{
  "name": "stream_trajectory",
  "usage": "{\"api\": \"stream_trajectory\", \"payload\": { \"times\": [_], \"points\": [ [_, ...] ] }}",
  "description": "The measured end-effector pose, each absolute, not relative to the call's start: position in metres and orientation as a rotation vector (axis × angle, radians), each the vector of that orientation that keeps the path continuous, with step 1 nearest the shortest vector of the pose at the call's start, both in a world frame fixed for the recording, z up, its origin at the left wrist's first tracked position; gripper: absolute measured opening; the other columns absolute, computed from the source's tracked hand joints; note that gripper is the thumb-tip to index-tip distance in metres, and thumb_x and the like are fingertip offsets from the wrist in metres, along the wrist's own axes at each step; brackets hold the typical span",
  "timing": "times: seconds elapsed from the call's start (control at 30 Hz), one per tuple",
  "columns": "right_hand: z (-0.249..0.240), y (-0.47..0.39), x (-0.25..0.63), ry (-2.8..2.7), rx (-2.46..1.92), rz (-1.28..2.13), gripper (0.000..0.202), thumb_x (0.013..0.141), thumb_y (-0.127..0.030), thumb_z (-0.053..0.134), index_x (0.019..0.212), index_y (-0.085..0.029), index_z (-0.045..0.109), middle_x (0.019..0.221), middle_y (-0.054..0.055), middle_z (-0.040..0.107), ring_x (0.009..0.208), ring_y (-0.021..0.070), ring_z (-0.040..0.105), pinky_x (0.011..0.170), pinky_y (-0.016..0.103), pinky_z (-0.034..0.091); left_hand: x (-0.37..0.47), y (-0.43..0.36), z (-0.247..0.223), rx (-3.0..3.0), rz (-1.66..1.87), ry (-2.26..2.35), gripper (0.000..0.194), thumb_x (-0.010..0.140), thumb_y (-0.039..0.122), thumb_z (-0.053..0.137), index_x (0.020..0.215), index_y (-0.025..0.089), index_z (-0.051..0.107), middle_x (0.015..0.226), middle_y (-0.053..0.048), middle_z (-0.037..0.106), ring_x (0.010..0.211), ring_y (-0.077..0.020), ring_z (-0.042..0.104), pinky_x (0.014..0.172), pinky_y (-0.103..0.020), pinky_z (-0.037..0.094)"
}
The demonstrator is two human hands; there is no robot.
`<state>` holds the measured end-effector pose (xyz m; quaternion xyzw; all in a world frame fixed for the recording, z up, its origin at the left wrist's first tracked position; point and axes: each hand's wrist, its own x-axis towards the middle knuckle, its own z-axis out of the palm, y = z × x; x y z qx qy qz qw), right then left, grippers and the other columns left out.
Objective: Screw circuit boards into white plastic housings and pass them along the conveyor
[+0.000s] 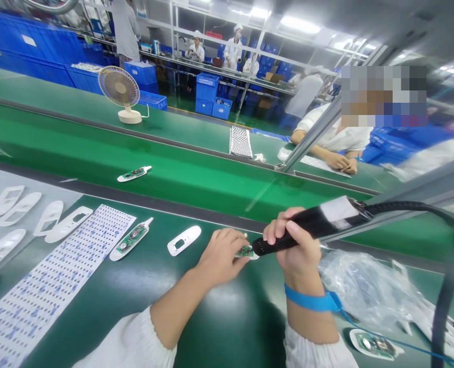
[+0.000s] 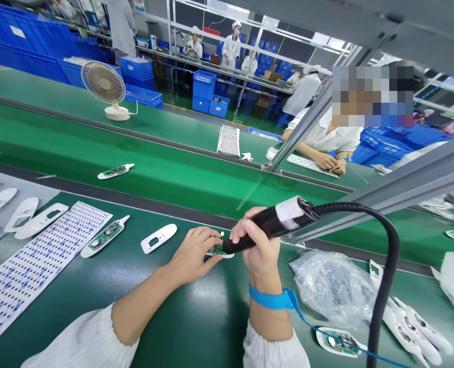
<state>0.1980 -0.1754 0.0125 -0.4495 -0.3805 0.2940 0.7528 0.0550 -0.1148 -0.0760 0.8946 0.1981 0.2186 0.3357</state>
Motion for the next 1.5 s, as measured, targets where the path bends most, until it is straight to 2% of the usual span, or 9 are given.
{"api": "stream_trajectory", "payload": {
  "times": [0.17,0.43,0.5,0.57,0.67,0.83,1.3,1.5],
  "points": [
    [0.018,-0.177,0.197,-0.856,-0.974,0.67,0.02,0.077,-0.037,0.067,0.085,-0.025,0.053,0.054,-0.008,0.05,0.041,0.0137,0.048,0.045,0.029,0.041,0.056,-0.114,-0.079,2.325,0.59,0.495,0.013,0.093,0.02,0.057,0.096,0.023,0.069,0.115,-0.005,0.067,0.116,-0.0241,0.054,0.101,-0.043,0.036],
    [0.016,-0.175,0.196,-0.844,-0.961,0.669,0.019,0.075,-0.034,0.067,0.084,-0.024,0.054,0.053,-0.007,0.05,0.04,0.0136,0.048,0.044,0.029,0.042,0.057,-0.112,-0.081,2.256,0.595,0.482,0.012,0.092,0.023,0.063,0.085,0.023,0.073,0.107,-0.003,0.073,0.112,-0.0245,0.057,0.1,-0.044,0.037],
    [0.016,-0.176,0.196,-0.849,-0.98,0.665,0.02,0.076,-0.035,0.067,0.085,-0.024,0.054,0.053,-0.007,0.051,0.04,0.0139,0.049,0.044,0.029,0.042,0.057,-0.112,-0.081,2.246,0.586,0.484,0.011,0.092,0.025,0.064,0.087,0.024,0.074,0.106,-0.003,0.073,0.112,-0.0251,0.057,0.1,-0.045,0.037],
    [0.016,-0.177,0.197,-0.859,-0.996,0.654,0.021,0.076,-0.035,0.068,0.086,-0.024,0.054,0.054,-0.007,0.051,0.041,0.0142,0.05,0.045,0.029,0.042,0.058,-0.113,-0.082,2.256,0.584,0.501,0.01,0.09,0.028,0.068,0.098,0.024,0.072,0.113,-0.005,0.07,0.113,-0.0262,0.057,0.1,-0.045,0.038],
    [0.014,-0.178,0.201,-0.873,-1.034,0.625,0.021,0.076,-0.032,0.07,0.087,-0.023,0.056,0.054,-0.007,0.053,0.042,0.0149,0.052,0.046,0.029,0.042,0.058,-0.113,-0.084,2.279,0.573,0.538,0.025,0.085,0.029,0.073,0.108,0.023,0.066,0.12,-0.007,0.065,0.114,-0.0273,0.056,0.098,-0.044,0.04],
    [0.008,-0.179,0.207,-0.887,-1.063,0.604,0.02,0.077,-0.03,0.071,0.088,-0.022,0.057,0.054,-0.006,0.054,0.043,0.0152,0.053,0.046,0.03,0.044,0.058,-0.113,-0.084,2.315,0.503,0.564,0.018,0.087,0.022,0.07,0.103,0.021,0.063,0.111,-0.005,0.065,0.105,-0.0249,0.057,0.091,-0.039,0.042],
    [-0.003,-0.177,0.21,-0.899,-1.029,0.62,0.016,0.081,-0.024,0.069,0.091,-0.022,0.057,0.057,-0.006,0.055,0.045,0.015,0.054,0.048,0.029,0.045,0.058,-0.113,-0.082,2.329,0.502,0.565,0.009,0.089,0.022,0.067,0.097,0.02,0.062,0.108,-0.004,0.064,0.1,-0.0232,0.055,0.087,-0.037,0.042],
    [-0.007,-0.178,0.211,-0.906,-1.034,0.629,0.015,0.084,-0.025,0.07,0.091,-0.023,0.058,0.059,-0.006,0.055,0.047,0.0145,0.054,0.051,0.03,0.045,0.058,-0.113,-0.083,2.366,0.478,0.569,0.011,0.091,0.022,0.066,0.1,0.02,0.06,0.107,-0.003,0.064,0.101,-0.0231,0.056,0.086,-0.037,0.042]
  ]
}}
